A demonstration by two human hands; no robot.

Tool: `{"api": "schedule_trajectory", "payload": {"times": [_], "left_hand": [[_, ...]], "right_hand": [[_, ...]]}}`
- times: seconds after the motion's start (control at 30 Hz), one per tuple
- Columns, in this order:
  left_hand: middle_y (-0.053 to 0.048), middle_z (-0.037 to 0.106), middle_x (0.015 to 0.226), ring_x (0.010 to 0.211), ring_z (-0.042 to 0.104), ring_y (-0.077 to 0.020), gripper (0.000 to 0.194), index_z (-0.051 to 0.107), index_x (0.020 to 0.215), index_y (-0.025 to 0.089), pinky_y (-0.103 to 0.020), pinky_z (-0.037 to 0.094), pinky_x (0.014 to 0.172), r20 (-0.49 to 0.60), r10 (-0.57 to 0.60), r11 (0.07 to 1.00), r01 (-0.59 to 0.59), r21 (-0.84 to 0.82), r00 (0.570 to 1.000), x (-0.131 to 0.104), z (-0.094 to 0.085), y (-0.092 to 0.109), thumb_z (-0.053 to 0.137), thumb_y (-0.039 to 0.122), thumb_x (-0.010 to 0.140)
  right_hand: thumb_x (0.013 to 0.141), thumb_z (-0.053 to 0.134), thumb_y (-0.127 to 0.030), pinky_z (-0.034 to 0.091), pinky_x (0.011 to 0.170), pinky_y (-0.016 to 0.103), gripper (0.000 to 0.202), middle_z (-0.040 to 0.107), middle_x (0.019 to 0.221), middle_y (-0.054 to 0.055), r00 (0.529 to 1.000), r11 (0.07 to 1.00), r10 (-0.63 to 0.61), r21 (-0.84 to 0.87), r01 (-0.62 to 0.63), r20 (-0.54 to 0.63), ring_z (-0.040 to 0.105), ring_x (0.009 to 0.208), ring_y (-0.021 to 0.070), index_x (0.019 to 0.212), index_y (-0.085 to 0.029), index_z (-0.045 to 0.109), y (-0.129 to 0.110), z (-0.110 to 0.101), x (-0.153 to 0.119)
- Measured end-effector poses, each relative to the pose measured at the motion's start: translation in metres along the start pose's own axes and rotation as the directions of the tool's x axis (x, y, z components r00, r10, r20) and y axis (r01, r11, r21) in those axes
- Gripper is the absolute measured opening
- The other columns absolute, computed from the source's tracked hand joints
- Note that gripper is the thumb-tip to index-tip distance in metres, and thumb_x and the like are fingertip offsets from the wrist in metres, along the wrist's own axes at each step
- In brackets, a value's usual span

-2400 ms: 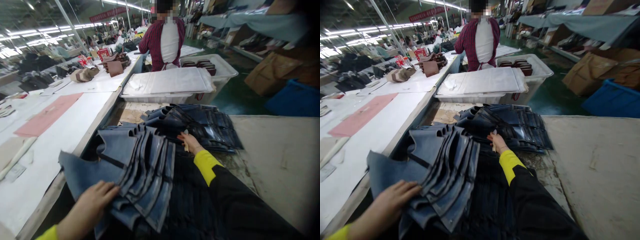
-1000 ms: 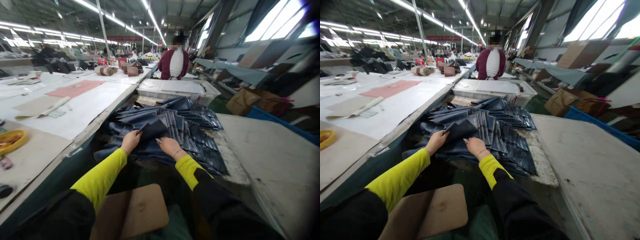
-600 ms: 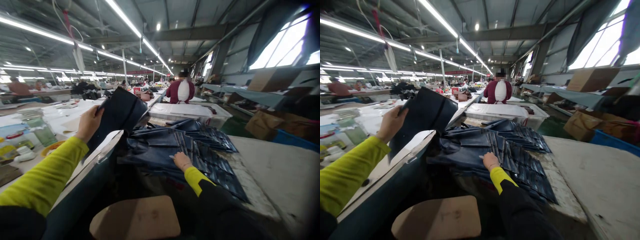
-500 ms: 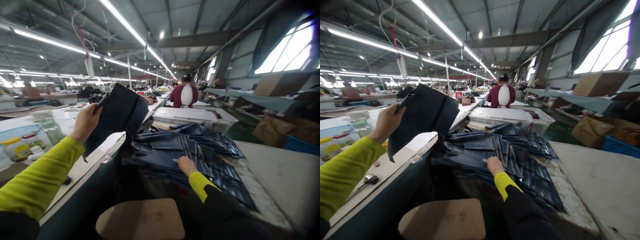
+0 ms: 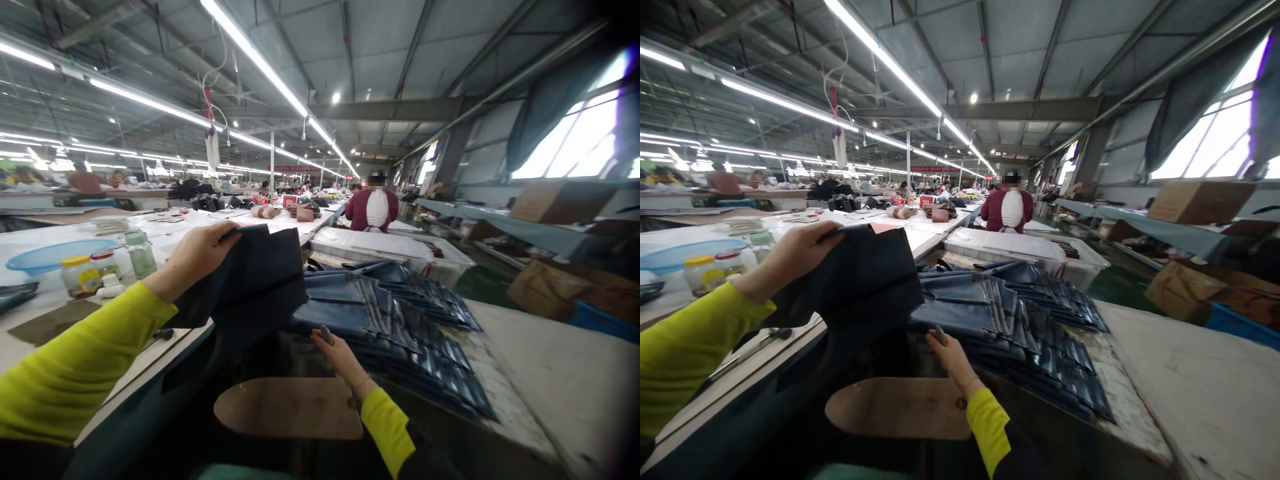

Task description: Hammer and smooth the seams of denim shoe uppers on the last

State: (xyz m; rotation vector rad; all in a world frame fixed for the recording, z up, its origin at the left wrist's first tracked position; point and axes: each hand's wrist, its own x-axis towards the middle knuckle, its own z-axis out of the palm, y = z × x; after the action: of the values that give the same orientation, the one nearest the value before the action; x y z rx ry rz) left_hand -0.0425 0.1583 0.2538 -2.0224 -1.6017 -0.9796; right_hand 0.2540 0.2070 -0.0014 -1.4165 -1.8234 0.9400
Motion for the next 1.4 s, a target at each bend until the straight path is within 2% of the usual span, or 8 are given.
{"api": "schedule_trajectory", "payload": {"times": [0.2,0.43,0.63,0.8,1.03,1.2,1.33,1.4], "left_hand": [[0.003,0.063,0.074,0.072,0.056,-0.0144,0.027,0.066,0.095,0.017,-0.020,0.037,0.065,-0.101,-0.097,0.972,0.073,-0.226,0.990,-0.008,-0.034,0.030,0.051,0.036,0.083],[-0.003,0.065,0.100,0.093,0.058,-0.0154,0.042,0.054,0.113,0.003,-0.023,0.041,0.076,-0.090,-0.269,0.772,0.159,-0.616,0.959,-0.048,-0.046,0.006,0.048,0.035,0.087],[-0.006,0.067,0.106,0.098,0.059,-0.0209,0.047,0.060,0.112,0.013,-0.029,0.047,0.082,0.249,-0.359,0.527,0.415,-0.742,0.899,-0.131,-0.005,-0.053,0.065,0.038,0.072],[-0.005,0.067,0.098,0.079,0.059,-0.0159,0.046,0.062,0.108,0.015,-0.024,0.046,0.065,0.333,-0.468,0.436,0.542,-0.719,0.818,-0.182,0.028,-0.078,0.067,0.038,0.069],[-0.006,0.066,0.099,0.080,0.060,-0.0177,0.049,0.062,0.105,0.017,-0.027,0.048,0.068,0.444,-0.550,0.328,0.672,-0.664,0.707,-0.215,0.033,-0.096,0.072,0.043,0.064],[-0.008,0.065,0.108,0.096,0.061,-0.0261,0.062,0.061,0.105,0.020,-0.032,0.050,0.077,0.646,-0.496,0.242,0.807,-0.539,0.580,-0.255,0.071,-0.078,0.074,0.055,0.056],[-0.011,0.065,0.108,0.105,0.059,-0.0290,0.069,0.059,0.107,0.018,-0.034,0.051,0.082,0.770,-0.525,0.109,0.926,-0.361,0.363,-0.285,0.116,-0.040,0.063,0.069,0.060],[-0.009,0.061,0.118,0.111,0.056,-0.0273,0.074,0.052,0.121,0.022,-0.033,0.050,0.087,0.810,-0.463,0.052,0.924,-0.380,0.359,-0.295,0.135,-0.023,0.059,0.069,0.064]], "right_hand": [[0.074,0.056,-0.059,0.033,0.036,0.021,0.043,0.064,0.078,0.001,0.994,0.781,0.037,0.624,0.035,-0.103,0.046,0.043,0.0079,0.095,-0.022,0.056,-0.039,0.022,-0.041],[0.058,0.077,-0.045,0.029,0.035,0.018,0.041,0.046,0.055,-0.010,0.967,0.664,0.083,0.737,0.125,-0.239,0.033,0.039,0.0042,0.073,-0.022,0.046,-0.085,-0.070,-0.036],[0.067,0.074,-0.036,0.021,0.038,0.023,0.029,0.042,0.050,-0.006,0.936,0.911,-0.071,0.360,0.202,-0.345,0.032,0.040,0.0049,0.066,-0.020,0.050,-0.112,-0.112,-0.039],[0.067,0.073,-0.041,0.030,0.042,0.025,0.028,0.044,0.050,-0.005,0.939,0.947,-0.210,0.184,0.265,-0.273,0.038,0.045,0.0097,0.065,-0.019,0.055,-0.111,-0.091,-0.044],[0.072,0.065,-0.046,0.043,0.061,0.026,0.030,0.061,0.070,-0.002,0.930,0.926,-0.361,0.089,0.366,-0.069,0.054,0.065,0.0145,0.081,-0.017,0.063,-0.130,-0.067,-0.041],[0.080,0.053,-0.045,0.039,0.057,0.025,0.031,0.055,0.062,-0.003,0.932,0.902,-0.352,-0.233,0.363,0.088,0.050,0.061,0.0139,0.073,-0.016,0.060,-0.103,-0.063,-0.048],[0.081,0.051,-0.047,0.043,0.064,0.028,0.032,0.063,0.071,-0.001,0.966,0.937,-0.207,-0.251,0.241,0.155,0.057,0.069,0.0183,0.081,-0.018,0.063,-0.052,-0.066,-0.058],[0.081,0.051,-0.048,0.045,0.075,0.031,0.035,0.067,0.085,0.002,0.980,0.964,-0.168,-0.190,0.187,0.110,0.061,0.082,0.0215,0.092,-0.018,0.065,-0.032,-0.068,-0.066]]}}
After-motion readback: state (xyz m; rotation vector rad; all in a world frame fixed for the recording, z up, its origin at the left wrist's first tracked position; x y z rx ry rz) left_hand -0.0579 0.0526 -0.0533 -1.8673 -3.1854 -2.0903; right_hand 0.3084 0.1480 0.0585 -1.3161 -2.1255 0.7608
